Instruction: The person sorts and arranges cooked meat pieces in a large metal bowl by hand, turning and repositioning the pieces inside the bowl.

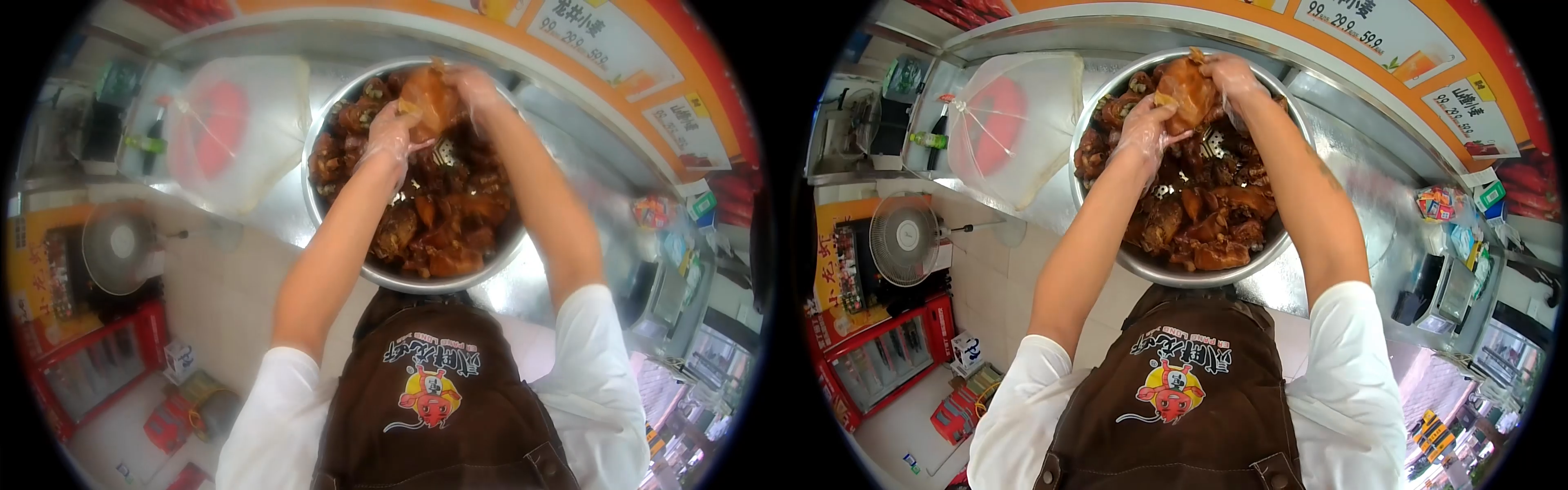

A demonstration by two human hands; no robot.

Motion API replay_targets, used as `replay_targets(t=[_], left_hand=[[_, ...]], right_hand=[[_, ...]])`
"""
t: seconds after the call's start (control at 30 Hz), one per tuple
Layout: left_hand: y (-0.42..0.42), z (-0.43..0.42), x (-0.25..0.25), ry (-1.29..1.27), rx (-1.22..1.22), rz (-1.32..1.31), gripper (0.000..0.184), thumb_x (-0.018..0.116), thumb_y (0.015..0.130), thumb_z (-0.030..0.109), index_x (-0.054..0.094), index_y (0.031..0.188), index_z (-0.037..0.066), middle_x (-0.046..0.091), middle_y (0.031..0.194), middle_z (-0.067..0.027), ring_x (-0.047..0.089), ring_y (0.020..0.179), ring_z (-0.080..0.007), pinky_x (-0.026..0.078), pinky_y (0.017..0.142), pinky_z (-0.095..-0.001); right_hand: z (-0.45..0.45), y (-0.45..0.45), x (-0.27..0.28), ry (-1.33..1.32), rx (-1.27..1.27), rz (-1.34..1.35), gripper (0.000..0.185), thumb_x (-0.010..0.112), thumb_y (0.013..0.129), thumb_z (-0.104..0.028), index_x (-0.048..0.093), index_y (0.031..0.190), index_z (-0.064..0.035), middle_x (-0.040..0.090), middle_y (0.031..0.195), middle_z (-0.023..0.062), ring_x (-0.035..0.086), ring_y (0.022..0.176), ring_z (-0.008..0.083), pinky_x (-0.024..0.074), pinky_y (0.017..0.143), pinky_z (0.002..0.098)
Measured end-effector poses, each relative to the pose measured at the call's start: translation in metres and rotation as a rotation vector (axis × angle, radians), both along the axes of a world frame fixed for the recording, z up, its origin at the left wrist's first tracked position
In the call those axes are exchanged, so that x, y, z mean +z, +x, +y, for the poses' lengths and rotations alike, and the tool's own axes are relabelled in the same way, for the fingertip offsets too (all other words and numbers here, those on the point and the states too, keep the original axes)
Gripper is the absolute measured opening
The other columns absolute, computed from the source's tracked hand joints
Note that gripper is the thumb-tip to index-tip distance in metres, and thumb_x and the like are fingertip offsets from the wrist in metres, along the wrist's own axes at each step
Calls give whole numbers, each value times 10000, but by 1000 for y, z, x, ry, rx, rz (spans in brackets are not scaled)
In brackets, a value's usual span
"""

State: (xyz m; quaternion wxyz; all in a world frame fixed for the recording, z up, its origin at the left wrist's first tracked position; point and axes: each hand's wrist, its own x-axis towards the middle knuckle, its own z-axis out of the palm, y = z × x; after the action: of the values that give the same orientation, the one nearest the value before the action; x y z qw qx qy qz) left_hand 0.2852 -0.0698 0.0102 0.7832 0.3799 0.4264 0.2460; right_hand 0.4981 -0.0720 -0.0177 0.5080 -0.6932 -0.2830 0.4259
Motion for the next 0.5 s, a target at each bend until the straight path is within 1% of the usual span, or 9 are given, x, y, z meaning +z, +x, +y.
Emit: replay_targets(t=[0.07,0.1,0.2,0.23,0.27,0.3,0.37,0.47,0.5], left_hand=[[14,12,-7,2,79,-102,430,615,1033,63,516,1450,32,687,1307,-157,716,1167,-301,631,998,-509],[16,11,-3,-1,80,-121,523,605,1033,51,441,1525,-11,650,1364,-203,696,1208,-319,598,1054,-512],[19,-6,3,-86,225,-38,631,609,1035,55,338,1593,-66,593,1431,-261,691,1200,-333,594,1050,-483],[12,-14,-1,-87,207,-54,714,618,1040,65,248,1629,-97,537,1480,-305,688,1195,-349,593,1050,-459],[5,-24,-4,-89,207,-53,714,618,1040,65,248,1629,-97,537,1480,-305,688,1195,-349,593,1050,-459],[-3,-35,-3,-96,186,-43,700,628,1041,73,272,1620,-91,551,1467,-299,691,1189,-344,596,1038,-455],[-21,-57,1,-120,169,-25,686,638,1041,81,295,1611,-86,566,1454,-294,695,1183,-339,599,1026,-451],[-52,-69,12,-154,93,-55,565,647,1042,99,432,1537,-69,629,1382,-268,715,1137,-314,607,992,-420],[-66,-73,13,-117,75,-55,487,648,1046,114,497,1478,-55,662,1327,-246,723,1109,-299,609,975,-405]], right_hand=[[36,16,0,22,99,-125,417,771,898,-152,734,1280,11,765,1210,171,713,1064,259,561,932,359],[53,24,-1,40,202,-246,412,786,882,-165,755,1257,4,772,1218,172,714,1091,247,550,975,348],[97,32,-16,-17,317,-306,404,791,866,-177,780,1241,-26,770,1244,157,710,1124,226,537,1010,331],[111,34,-30,-12,385,-355,413,781,868,-187,781,1260,-55,765,1279,157,718,1148,270,542,1030,359],[120,41,-42,-14,385,-353,413,781,868,-187,781,1260,-55,765,1279,157,718,1148,270,542,1030,359],[124,42,-47,-3,534,-666,427,779,868,-193,775,1275,-65,758,1298,160,715,1165,295,541,1044,372],[123,40,-48,-2,689,-967,441,776,868,-199,770,1291,-75,751,1317,162,713,1182,320,539,1058,386],[124,47,-42,-93,526,-921,499,784,849,-228,748,1339,-137,765,1265,149,724,1162,335,560,1029,410],[108,46,-25,-131,526,-664,455,750,899,-188,726,1344,-94,742,1325,143,691,1197,317,530,1043,425]])
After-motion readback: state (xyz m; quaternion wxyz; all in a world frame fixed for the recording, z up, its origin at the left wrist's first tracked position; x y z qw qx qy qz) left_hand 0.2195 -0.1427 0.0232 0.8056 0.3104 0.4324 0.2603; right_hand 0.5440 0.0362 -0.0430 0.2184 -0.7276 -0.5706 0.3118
